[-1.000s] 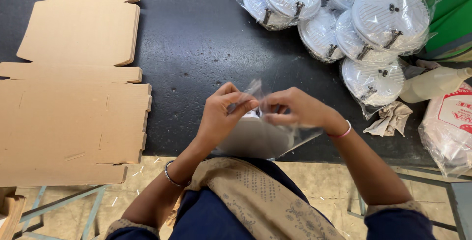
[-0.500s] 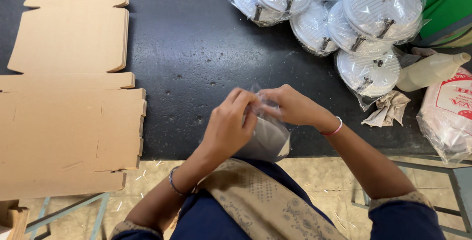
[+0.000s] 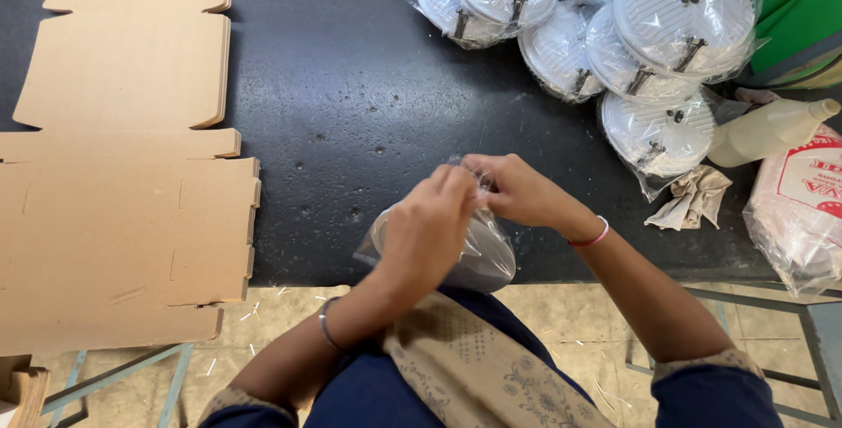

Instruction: The person wipes white circular LED light fixtures with a cloth, then places each fixture into a clear plastic bag and seals it. The packaged units are stacked on the table. Cardboard boxes and additional fixtures are visible nearby.

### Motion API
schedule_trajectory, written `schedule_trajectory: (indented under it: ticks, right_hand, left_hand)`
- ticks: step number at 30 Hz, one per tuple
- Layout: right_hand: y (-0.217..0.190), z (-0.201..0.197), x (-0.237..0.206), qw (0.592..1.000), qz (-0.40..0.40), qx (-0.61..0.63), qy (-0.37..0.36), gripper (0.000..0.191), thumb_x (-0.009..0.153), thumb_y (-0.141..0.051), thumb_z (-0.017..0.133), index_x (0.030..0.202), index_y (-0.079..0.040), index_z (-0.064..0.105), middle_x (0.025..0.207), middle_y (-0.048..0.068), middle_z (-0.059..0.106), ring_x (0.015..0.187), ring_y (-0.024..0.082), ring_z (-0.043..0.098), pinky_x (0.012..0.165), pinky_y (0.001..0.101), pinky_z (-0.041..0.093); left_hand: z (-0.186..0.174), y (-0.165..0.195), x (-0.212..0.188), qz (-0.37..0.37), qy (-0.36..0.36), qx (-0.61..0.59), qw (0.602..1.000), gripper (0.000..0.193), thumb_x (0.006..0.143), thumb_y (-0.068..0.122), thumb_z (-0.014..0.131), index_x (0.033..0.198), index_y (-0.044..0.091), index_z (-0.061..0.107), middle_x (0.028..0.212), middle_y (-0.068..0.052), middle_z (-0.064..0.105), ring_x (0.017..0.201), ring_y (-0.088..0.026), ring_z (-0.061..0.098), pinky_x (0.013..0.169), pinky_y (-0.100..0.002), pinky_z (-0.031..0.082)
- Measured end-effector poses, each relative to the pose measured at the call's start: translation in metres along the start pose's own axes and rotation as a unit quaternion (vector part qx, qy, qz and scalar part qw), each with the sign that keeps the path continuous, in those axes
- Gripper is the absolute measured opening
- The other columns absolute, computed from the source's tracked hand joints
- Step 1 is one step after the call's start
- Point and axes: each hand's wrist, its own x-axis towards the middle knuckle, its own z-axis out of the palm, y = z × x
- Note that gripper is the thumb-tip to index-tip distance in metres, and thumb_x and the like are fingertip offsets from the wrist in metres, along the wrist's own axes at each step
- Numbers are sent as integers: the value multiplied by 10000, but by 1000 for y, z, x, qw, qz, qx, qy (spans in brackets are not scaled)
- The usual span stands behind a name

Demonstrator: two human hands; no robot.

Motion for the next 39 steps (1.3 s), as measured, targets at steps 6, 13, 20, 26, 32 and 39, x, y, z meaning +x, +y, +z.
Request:
schedule_trajectory:
  ticks: [6,13,20,26,32,39]
  right_hand:
    - [0,4,-4,995,74,72,-14,143,958,-154,668,996,-23,625,735,11,644,676,31,550,584,229,483]
    - [-2,0,-2,995,64,71,-20,115,958,-121,642,990,-12,622,765,-10,664,689,30,547,593,224,488]
    - [-5,-8,2,992,74,94,-36,95,991,-95,602,990,-8,642,774,10,713,684,45,618,615,231,525]
    - [-6,-15,6,997,59,29,-39,90,960,-71,608,1009,-11,654,777,67,753,672,101,679,624,258,540]
    - [-9,-25,8,998,-5,-3,-55,166,957,-73,579,1091,2,640,876,136,738,745,204,721,708,322,563]
    - [-21,-42,4,991,37,31,-127,310,1000,-237,606,1241,-44,634,987,95,772,888,185,776,791,309,599]
  left_hand:
    - [-14,-28,18,-160,-74,-209,962,489,762,93,794,1182,129,545,1271,-8,512,851,-177,734,721,-327,593]
    - [-14,-51,26,80,-71,-150,983,153,821,-27,751,909,81,691,958,-19,653,850,-199,687,755,-330,581]
    - [-27,-57,20,244,-127,-63,960,229,835,18,664,1058,58,697,1136,-60,688,1100,-233,678,868,-332,587]
    - [-27,-47,16,227,-132,-34,964,269,904,51,627,1167,4,665,1169,-136,688,1114,-295,666,943,-390,562]
    - [-21,-44,18,194,-127,-50,971,275,945,122,640,1181,-19,621,1101,-157,678,1064,-323,662,933,-425,541]
    - [-15,-40,15,108,-172,-34,979,257,986,245,648,1104,23,596,1162,-177,629,885,-294,690,743,-425,588]
